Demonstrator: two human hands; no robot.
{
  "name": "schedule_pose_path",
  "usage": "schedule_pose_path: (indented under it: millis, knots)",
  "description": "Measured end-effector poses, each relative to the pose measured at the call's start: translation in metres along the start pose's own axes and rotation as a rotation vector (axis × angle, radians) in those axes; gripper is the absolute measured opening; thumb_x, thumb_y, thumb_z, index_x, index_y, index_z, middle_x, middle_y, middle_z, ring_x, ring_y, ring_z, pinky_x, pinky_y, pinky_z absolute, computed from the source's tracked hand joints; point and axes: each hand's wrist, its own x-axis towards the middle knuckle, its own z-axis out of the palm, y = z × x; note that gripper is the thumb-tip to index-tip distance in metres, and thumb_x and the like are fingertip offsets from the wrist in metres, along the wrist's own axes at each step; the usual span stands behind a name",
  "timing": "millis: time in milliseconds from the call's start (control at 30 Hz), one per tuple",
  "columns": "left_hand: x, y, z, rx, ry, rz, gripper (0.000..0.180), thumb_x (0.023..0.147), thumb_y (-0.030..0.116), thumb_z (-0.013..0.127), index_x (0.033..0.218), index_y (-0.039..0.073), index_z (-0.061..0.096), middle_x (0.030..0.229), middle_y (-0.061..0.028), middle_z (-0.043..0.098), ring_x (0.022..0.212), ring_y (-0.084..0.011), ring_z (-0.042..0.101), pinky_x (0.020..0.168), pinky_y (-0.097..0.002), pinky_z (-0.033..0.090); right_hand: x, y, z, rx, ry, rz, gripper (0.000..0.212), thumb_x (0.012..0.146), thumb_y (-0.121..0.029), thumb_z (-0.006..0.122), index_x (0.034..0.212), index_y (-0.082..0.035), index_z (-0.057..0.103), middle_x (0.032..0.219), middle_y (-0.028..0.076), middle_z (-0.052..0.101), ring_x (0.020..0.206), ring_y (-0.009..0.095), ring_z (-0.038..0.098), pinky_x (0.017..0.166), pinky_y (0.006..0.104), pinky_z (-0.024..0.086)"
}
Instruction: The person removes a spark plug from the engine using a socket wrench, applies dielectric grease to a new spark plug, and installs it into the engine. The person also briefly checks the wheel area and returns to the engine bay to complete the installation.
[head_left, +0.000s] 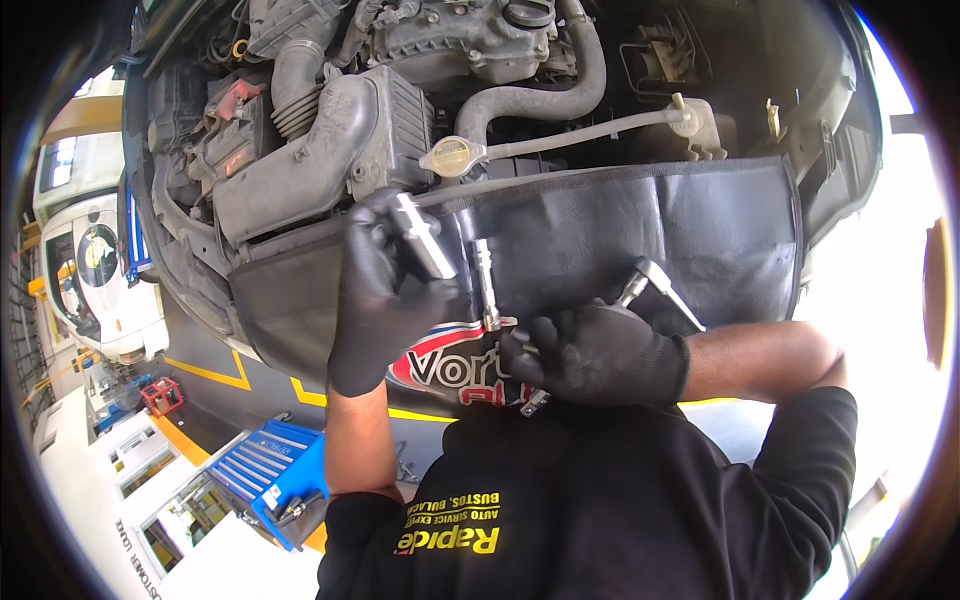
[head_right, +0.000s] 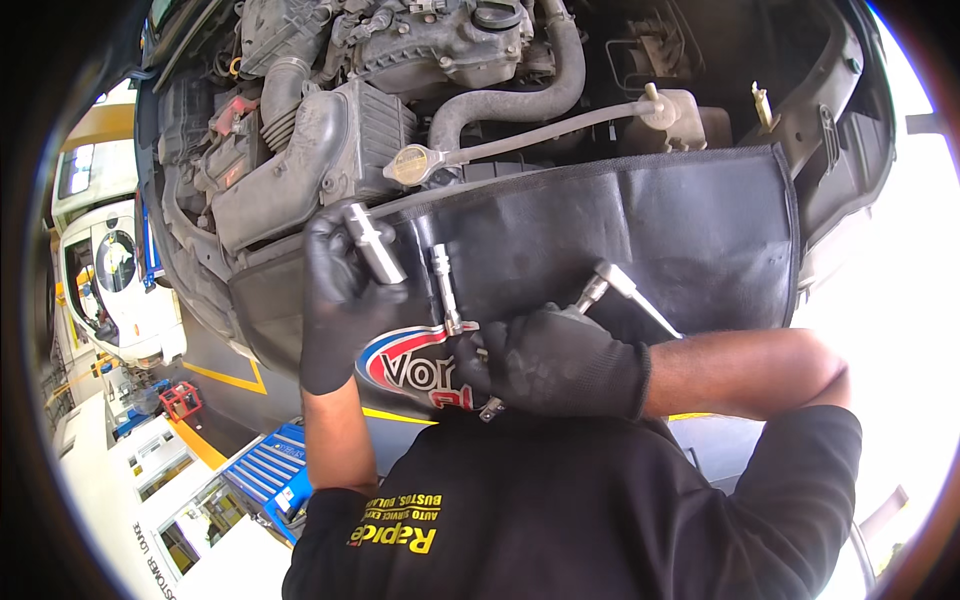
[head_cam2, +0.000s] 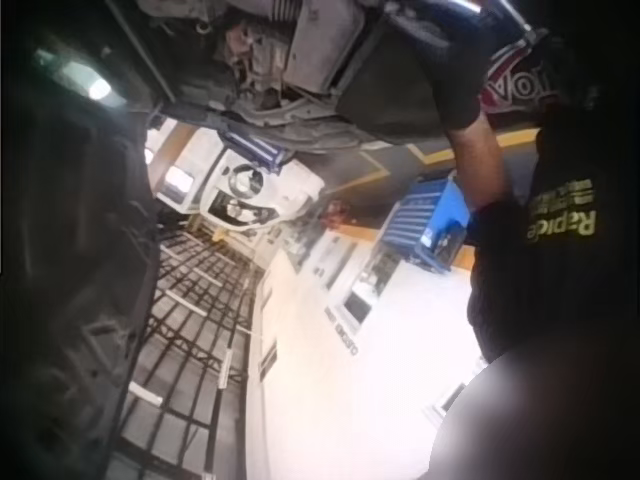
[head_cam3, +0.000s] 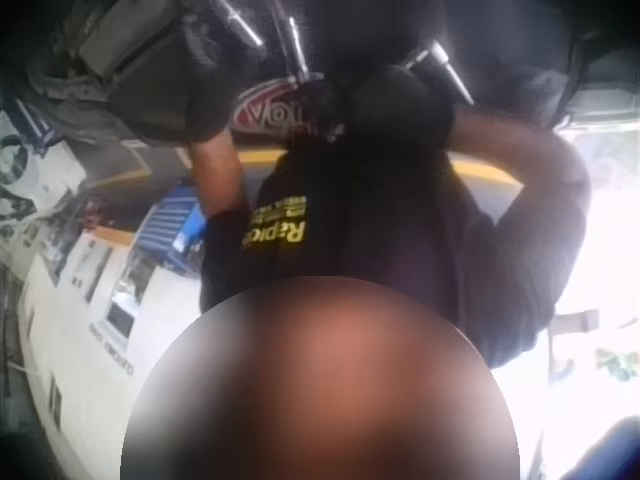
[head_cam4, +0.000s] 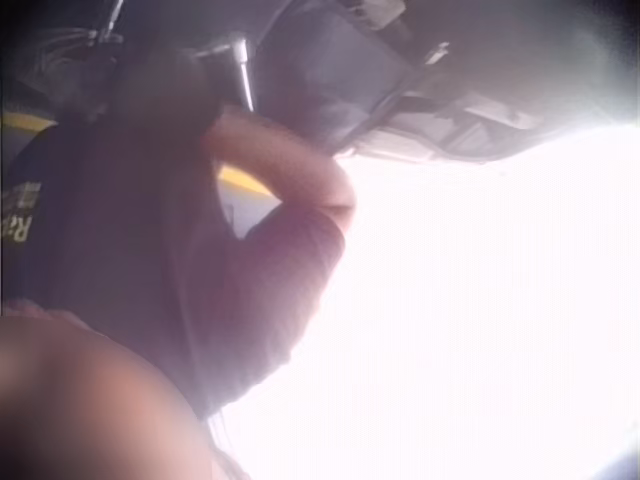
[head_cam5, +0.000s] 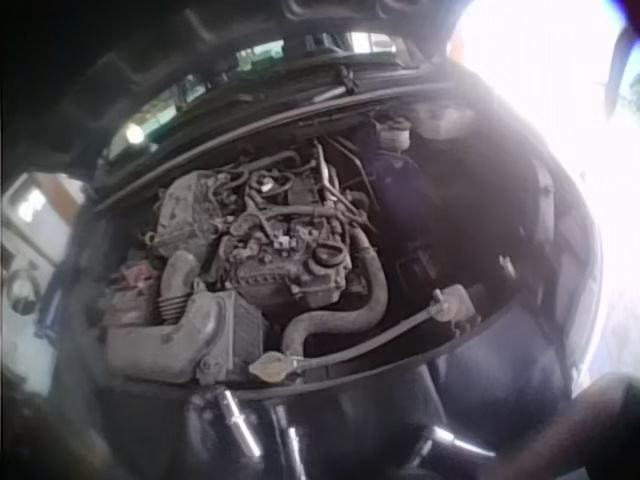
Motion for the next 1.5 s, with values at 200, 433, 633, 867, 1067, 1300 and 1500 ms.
schedule_pose_path:
  millis: [200,433,633,867,1067,1300,1500]
  knots:
    - [-0.007,0.005,0.002,-0.725,-0.007,-0.094,0.077,0.094,0.017,0.074,0.158,0.005,0.033,0.123,-0.0130,0.061,0.083,-0.0119,0.061,0.070,-0.0257,0.052,0.019,0.024,-0.034,0.124,0.023,0.370,0.058,0.087,-0.026,0.073,0.133,0.003,0.053,0.098,0.019,0.067,0.070,0.030,0.070,0.061,0.0422,0.056]
    - [-0.007,0.017,0.011,-0.283,-0.086,-0.262,0.045,0.100,0.020,0.063,0.139,-0.002,0.054,0.090,-0.0036,0.065,0.063,-0.0026,0.047,0.055,-0.0193,0.037,0.032,0.034,-0.053,0.316,0.151,0.415,0.055,0.084,-0.032,0.082,0.123,-0.002,0.057,0.113,0.020,0.060,0.083,0.036,0.069,0.069,0.0458,0.057]
    - [-0.002,0.029,0.010,-0.323,-0.319,-0.283,0.033,0.098,0.013,0.070,0.126,-0.004,0.064,0.091,-0.0021,0.066,0.070,-0.0002,0.049,0.061,-0.0179,0.038,0.027,0.039,-0.047,0.164,0.206,0.343,0.033,0.089,-0.025,0.074,0.106,-0.001,0.059,0.105,0.018,0.061,0.087,0.032,0.069,0.069,0.0441,0.057]
    - [0.017,0.054,0.000,0.675,-0.395,0.388,0.035,0.091,0.013,0.076,0.119,-0.004,0.064,0.098,-0.0180,0.071,0.082,-0.0327,0.073,0.071,-0.0413,0.056,0.029,0.044,-0.057,0.095,0.049,0.350,0.032,0.091,-0.029,0.069,0.103,0.000,0.060,0.087,0.016,0.066,0.071,0.032,0.071,0.062,0.0440,0.056]
    - [0.029,0.060,0.010,0.552,-0.563,0.265,0.036,0.086,0.015,0.078,0.117,0.000,0.065,0.098,-0.0221,0.069,0.084,-0.0432,0.069,0.072,-0.0494,0.055,0.031,0.046,-0.071,0.179,-0.078,0.281,0.025,0.094,-0.022,0.061,0.106,-0.001,0.068,0.080,0.013,0.073,0.072,0.029,0.075,0.057,0.0430,0.058]
    - [0.024,0.054,0.017,0.531,-0.538,0.232,0.036,0.086,0.015,0.082,0.114,-0.001,0.065,0.088,-0.0197,0.072,0.078,-0.0388,0.073,0.069,-0.0442,0.053,0.018,0.054,-0.089,0.216,-0.050,0.232,0.032,0.093,-0.030,0.070,0.106,-0.002,0.065,0.085,0.012,0.067,0.076,0.032,0.071,0.064,0.0442,0.056]
    - [0.026,0.062,0.004,0.059,-0.455,0.065,0.017,0.098,0.012,0.073,0.107,0.000,0.066,0.082,-0.0077,0.072,0.073,-0.0118,0.069,0.066,-0.0294,0.053,-0.043,0.079,-0.130,0.233,0.346,0.428,0.041,0.093,-0.036,0.074,0.112,-0.001,0.066,0.090,0.008,0.060,0.082,0.023,0.061,0.069,0.0363,0.049]
